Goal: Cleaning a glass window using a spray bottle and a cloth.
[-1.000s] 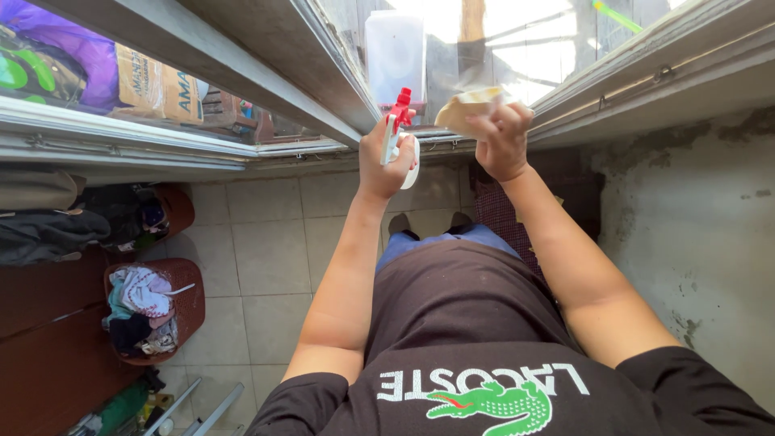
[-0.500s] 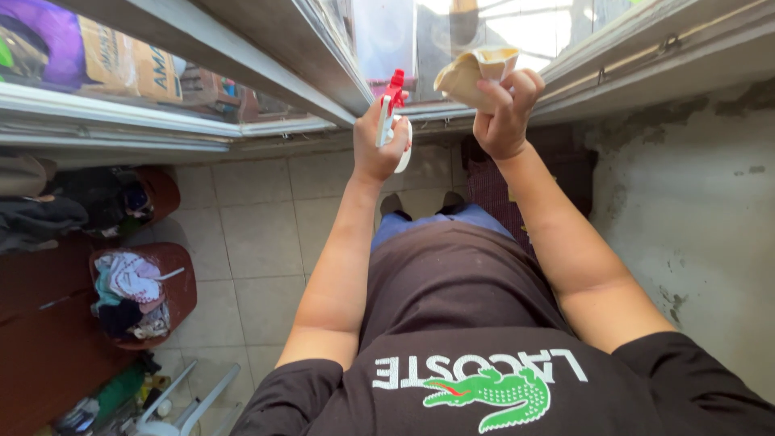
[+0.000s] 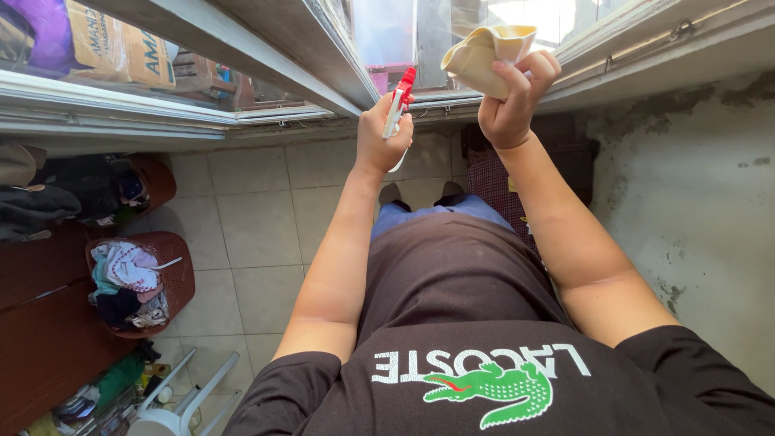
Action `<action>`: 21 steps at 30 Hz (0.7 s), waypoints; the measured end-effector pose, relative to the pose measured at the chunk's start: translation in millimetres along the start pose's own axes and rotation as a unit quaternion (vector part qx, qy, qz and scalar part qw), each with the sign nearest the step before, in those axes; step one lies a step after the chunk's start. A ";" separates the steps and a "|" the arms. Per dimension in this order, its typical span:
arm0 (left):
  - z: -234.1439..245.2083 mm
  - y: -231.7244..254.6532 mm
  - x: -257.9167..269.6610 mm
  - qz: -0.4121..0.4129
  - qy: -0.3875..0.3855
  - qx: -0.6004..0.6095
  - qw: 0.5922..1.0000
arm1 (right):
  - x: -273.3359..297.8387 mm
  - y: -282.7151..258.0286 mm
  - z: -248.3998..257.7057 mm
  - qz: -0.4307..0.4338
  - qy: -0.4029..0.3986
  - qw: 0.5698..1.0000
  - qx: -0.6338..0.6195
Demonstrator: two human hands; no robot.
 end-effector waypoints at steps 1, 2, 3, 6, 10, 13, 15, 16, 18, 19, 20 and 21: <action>0.2 0.0 -1.1 0.000 0.000 0.000 1.000 | -3.0 -2.0 -0.2 0.000 0.000 1.000 0.000; 1.5 0.9 -1.9 -0.006 0.003 -0.029 1.000 | -5.6 -4.1 1.6 0.000 0.012 1.000 -0.002; 2.7 1.9 -2.6 -0.012 0.006 -0.058 0.998 | -8.2 -6.2 3.5 -0.001 0.025 1.000 -0.004; 2.5 7.4 -5.1 -0.027 0.009 -0.057 0.998 | -12.0 -7.7 -3.5 -0.005 0.026 1.000 -0.015; 2.9 0.0 -2.9 0.004 0.011 0.026 1.000 | 26.0 22.9 -42.4 0.016 0.025 0.999 0.020; 4.0 6.8 -4.7 -0.006 0.008 0.032 0.999 | 35.9 18.3 -66.0 0.027 -0.047 0.993 0.102; 6.5 11.1 -4.2 -0.021 0.017 0.013 1.000 | 45.4 20.1 -77.2 0.039 -0.064 0.987 0.141; 6.6 9.0 -4.4 -0.021 0.017 0.012 1.000 | 45.3 17.4 -79.9 0.038 -0.064 0.987 0.140; 7.7 10.1 -5.8 -0.055 0.030 0.018 0.998 | 45.9 9.6 -88.1 0.067 -0.071 0.976 0.193; 8.8 14.8 -6.6 -0.055 0.031 0.018 0.998 | 51.4 10.5 -90.2 0.068 -0.071 0.976 0.192; 10.1 18.3 -6.6 -0.048 0.030 0.018 0.998 | 58.7 11.4 -96.5 0.073 -0.095 0.971 0.209; 11.4 21.7 -6.5 -0.040 0.030 0.018 0.999 | 66.3 12.3 -102.8 0.077 -0.118 0.964 0.226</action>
Point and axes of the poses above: each hand's wrist, its own x-axis away from the middle knuckle, its own z-axis out of the back of the hand, y = z × x, the point moved 8 cm from there along -x, towards the middle knuckle, and after that the axes turned 8 degrees about -z, right-handed, at the moved point
